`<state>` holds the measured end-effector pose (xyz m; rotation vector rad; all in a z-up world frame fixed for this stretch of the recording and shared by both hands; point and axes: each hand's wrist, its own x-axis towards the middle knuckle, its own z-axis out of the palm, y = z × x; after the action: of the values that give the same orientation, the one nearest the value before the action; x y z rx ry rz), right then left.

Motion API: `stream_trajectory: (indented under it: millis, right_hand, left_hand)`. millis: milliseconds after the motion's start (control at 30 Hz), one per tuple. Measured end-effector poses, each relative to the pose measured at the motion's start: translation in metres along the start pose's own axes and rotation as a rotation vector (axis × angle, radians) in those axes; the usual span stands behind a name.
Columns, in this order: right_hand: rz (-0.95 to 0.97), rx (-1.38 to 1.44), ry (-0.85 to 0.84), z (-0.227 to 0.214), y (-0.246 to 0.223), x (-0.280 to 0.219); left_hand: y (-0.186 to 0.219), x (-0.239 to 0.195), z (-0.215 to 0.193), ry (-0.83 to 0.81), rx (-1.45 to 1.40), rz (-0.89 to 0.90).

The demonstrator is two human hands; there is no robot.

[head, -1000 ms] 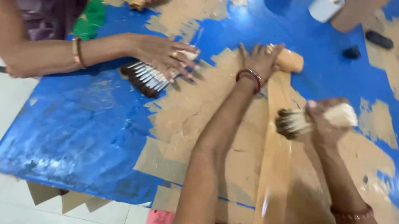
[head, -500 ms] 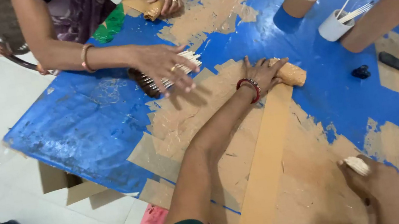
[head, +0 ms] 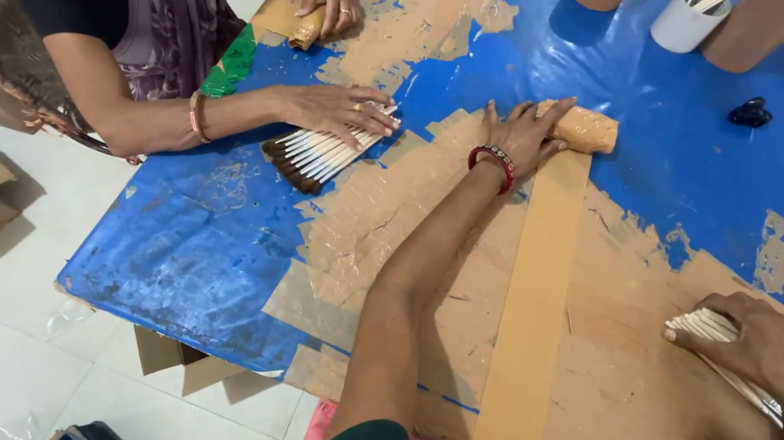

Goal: The person presses a bundle of white sticks with dark bristles onto a strip of brown adhesive tape laid on a blue table. They roll the tape over the sticks to secure them into a cylindrical shape, then place the finished bundle into a cardboard box. The process is repeated with new bundles throughout the clip.

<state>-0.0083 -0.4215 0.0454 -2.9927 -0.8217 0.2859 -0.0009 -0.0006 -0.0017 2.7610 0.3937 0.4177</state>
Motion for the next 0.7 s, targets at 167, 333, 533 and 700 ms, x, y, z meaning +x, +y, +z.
stream_trajectory:
  millis: [167, 333, 533, 700]
  right_hand:
    - [-0.005, -0.051, -0.020, -0.009, -0.017, 0.000]
    - [-0.121, -0.025, 0.055, 0.006, -0.008, 0.011]
    - [-0.015, -0.125, -0.099, -0.018, -0.021, -0.011]
    - [-0.070, -0.162, -0.143, 0.004, 0.005, 0.005]
  left_hand:
    - [-0.001, 0.000, -0.003, -0.036, 0.020, 0.005]
    - [0.003, -0.008, -0.018, -0.044, 0.017, 0.030]
    - [0.009, -0.009, -0.015, -0.024, -0.023, 0.025]
    - [0.003, -0.007, -0.013, -0.048, 0.011, 0.011]
